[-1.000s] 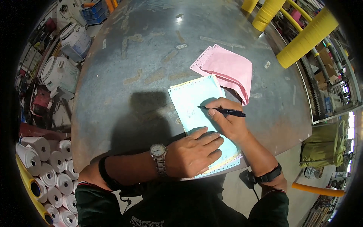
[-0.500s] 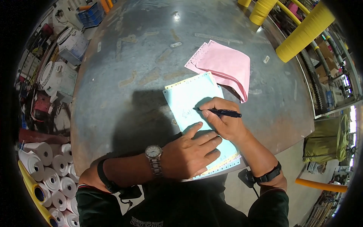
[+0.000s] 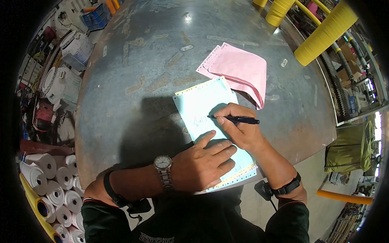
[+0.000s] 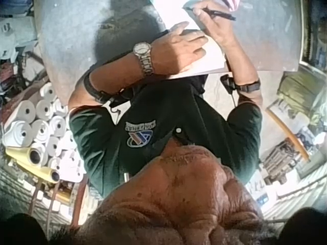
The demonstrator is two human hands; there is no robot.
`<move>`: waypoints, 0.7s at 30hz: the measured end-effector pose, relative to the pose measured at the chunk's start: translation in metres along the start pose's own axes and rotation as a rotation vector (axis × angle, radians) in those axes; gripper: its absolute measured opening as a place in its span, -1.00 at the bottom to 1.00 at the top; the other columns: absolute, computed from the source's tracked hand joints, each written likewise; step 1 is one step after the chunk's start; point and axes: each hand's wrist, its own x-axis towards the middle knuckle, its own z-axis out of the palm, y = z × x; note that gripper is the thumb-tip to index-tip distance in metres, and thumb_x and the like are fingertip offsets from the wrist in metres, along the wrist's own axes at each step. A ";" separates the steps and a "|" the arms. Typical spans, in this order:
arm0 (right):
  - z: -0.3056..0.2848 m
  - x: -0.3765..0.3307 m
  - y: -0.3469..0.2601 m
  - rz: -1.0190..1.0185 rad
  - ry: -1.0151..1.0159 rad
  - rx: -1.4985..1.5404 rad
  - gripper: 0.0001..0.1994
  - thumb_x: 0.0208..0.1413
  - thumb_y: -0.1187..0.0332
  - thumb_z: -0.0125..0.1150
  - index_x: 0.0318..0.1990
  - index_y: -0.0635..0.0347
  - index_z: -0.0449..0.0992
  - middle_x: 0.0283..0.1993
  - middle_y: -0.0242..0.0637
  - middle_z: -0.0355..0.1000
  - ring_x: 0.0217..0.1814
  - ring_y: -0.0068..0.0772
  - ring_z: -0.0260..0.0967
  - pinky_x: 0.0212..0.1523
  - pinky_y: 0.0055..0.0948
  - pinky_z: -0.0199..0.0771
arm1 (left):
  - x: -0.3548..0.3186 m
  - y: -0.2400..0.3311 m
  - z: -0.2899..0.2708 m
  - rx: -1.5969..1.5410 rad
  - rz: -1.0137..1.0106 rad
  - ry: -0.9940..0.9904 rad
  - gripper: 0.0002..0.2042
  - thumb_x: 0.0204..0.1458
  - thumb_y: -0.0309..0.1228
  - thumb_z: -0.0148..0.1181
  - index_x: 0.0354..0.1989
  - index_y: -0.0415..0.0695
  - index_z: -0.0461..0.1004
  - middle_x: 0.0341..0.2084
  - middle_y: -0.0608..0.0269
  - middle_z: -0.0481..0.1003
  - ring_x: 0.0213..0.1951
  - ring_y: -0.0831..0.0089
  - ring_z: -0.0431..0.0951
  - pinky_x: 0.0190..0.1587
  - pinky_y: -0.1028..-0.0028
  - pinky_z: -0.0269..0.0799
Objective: Filling out and checking production transfer orders on a factory floor.
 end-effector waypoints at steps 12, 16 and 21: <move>-0.002 0.001 -0.003 0.002 -0.009 -0.018 -0.81 0.20 0.35 0.13 -0.34 0.32 0.51 -0.44 -0.20 0.45 -0.42 -0.43 0.34 -0.37 -0.46 0.34 | 0.001 0.000 0.001 -0.007 0.001 0.020 -0.52 -0.31 -0.32 0.41 -0.14 -0.23 0.51 -0.03 -0.04 0.46 0.09 0.16 0.42 0.18 -0.06 0.20; -0.001 0.001 -0.003 0.031 -0.015 -0.037 -0.82 0.19 0.36 0.13 -0.34 0.32 0.51 -0.45 -0.20 0.45 -0.42 -0.45 0.34 -0.38 -0.47 0.33 | 0.001 0.000 0.001 -0.002 0.000 0.018 -0.51 -0.32 -0.31 0.42 -0.14 -0.23 0.51 -0.03 -0.04 0.46 0.09 0.16 0.43 0.18 -0.06 0.20; 0.000 0.002 -0.004 0.052 0.041 -0.039 -0.83 0.18 0.38 0.13 -0.35 0.32 0.49 -0.46 -0.23 0.44 -0.43 -0.48 0.33 -0.39 -0.48 0.32 | 0.001 0.000 0.002 -0.005 -0.002 0.033 -0.52 -0.32 -0.32 0.41 -0.14 -0.24 0.51 -0.03 -0.04 0.45 0.09 0.15 0.43 0.18 -0.06 0.20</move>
